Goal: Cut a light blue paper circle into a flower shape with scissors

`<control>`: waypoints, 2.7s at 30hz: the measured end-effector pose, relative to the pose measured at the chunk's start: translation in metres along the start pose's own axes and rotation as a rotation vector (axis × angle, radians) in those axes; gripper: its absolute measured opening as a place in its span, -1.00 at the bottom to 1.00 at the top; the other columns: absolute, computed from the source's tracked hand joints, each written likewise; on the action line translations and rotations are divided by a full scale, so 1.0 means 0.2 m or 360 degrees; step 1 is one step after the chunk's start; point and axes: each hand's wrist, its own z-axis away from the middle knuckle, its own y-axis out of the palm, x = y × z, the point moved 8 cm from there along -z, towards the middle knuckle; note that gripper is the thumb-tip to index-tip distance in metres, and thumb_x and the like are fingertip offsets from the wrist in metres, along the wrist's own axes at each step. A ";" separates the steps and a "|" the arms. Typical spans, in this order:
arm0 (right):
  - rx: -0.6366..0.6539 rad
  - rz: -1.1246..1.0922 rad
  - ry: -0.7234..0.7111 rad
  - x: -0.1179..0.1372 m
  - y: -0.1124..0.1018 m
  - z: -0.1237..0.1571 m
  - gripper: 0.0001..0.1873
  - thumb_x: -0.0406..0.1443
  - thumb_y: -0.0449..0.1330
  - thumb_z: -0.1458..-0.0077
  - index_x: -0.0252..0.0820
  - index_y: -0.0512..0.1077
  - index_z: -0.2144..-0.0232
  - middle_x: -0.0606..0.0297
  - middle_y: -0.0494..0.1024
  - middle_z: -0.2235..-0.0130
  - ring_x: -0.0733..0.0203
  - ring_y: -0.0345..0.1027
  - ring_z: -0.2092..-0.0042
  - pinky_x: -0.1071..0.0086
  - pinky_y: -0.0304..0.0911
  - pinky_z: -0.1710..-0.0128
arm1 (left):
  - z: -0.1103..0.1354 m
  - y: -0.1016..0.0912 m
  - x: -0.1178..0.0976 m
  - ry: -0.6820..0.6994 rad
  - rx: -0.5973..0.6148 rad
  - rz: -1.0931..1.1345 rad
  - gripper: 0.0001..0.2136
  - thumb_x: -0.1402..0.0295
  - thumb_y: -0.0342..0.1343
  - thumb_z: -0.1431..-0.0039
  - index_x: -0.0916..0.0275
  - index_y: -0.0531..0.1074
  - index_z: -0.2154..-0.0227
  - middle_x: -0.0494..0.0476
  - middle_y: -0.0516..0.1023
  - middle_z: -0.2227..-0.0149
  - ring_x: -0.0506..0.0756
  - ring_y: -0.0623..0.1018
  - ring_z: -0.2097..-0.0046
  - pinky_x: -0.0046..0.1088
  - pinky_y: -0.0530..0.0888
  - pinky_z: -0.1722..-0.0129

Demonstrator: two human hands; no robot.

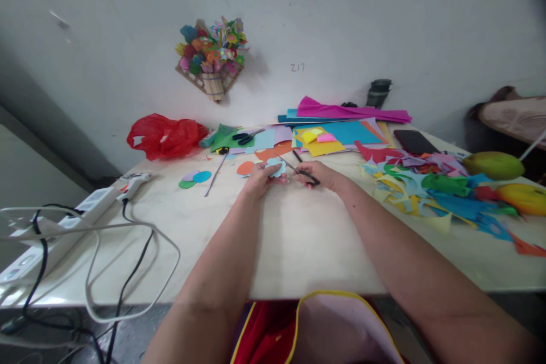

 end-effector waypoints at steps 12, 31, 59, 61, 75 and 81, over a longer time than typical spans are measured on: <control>-0.0006 0.0006 -0.0003 0.00 0.00 0.00 -0.76 -0.23 0.23 0.11 -0.30 0.35 0.42 0.44 0.30 0.69 0.45 0.12 0.70 0.55 0.06 0.72 | -0.01 0.00 0.01 0.0017 0.0038 -0.0015 -0.81 0.36 0.20 0.12 0.40 0.42 0.45 0.18 0.51 0.55 0.07 0.52 0.54 -0.48 0.48 0.53; 0.0001 0.0029 -0.0001 -0.01 0.00 0.00 -0.73 -0.18 0.24 0.13 -0.28 0.35 0.43 0.45 0.28 0.70 0.44 0.11 0.70 0.54 0.03 0.72 | 0.00 0.02 0.00 -0.0010 0.0023 -0.0003 -0.79 0.36 0.21 0.15 0.40 0.41 0.45 0.17 0.50 0.56 0.07 0.52 0.54 -0.47 0.47 0.52; 0.0085 0.0073 -0.0021 0.00 0.01 0.01 -0.71 -0.15 0.21 0.11 -0.28 0.33 0.44 0.45 0.29 0.68 0.45 0.11 0.69 0.55 0.01 0.71 | -0.01 0.00 0.00 0.0034 0.0091 -0.0057 -0.80 0.34 0.21 0.15 0.39 0.42 0.48 0.16 0.50 0.56 0.05 0.50 0.56 -0.45 0.47 0.52; 0.0101 0.0081 -0.0024 0.00 0.01 0.01 -0.71 -0.14 0.20 0.10 -0.27 0.33 0.44 0.45 0.29 0.68 0.46 0.11 0.69 0.55 0.00 0.72 | -0.01 0.00 0.00 0.0031 0.0097 -0.0066 -0.79 0.33 0.21 0.16 0.39 0.42 0.48 0.16 0.50 0.56 0.05 0.50 0.56 -0.44 0.47 0.51; 0.0208 0.0103 -0.0015 -0.03 0.01 0.01 -0.72 -0.15 0.20 0.10 -0.27 0.34 0.41 0.42 0.32 0.66 0.45 0.12 0.69 0.55 -0.07 0.74 | 0.01 0.03 0.00 0.0002 0.0181 -0.0132 -0.79 0.34 0.21 0.18 0.40 0.43 0.50 0.18 0.50 0.57 0.06 0.49 0.58 -0.43 0.45 0.52; 0.0233 0.0111 -0.0004 -0.04 0.00 0.00 -0.71 -0.16 0.22 0.12 -0.26 0.36 0.40 0.43 0.33 0.66 0.45 0.13 0.68 0.54 -0.03 0.72 | 0.01 0.03 0.00 -0.0018 0.0176 -0.0139 -0.79 0.35 0.20 0.18 0.42 0.45 0.47 0.19 0.51 0.57 0.06 0.49 0.58 -0.41 0.46 0.51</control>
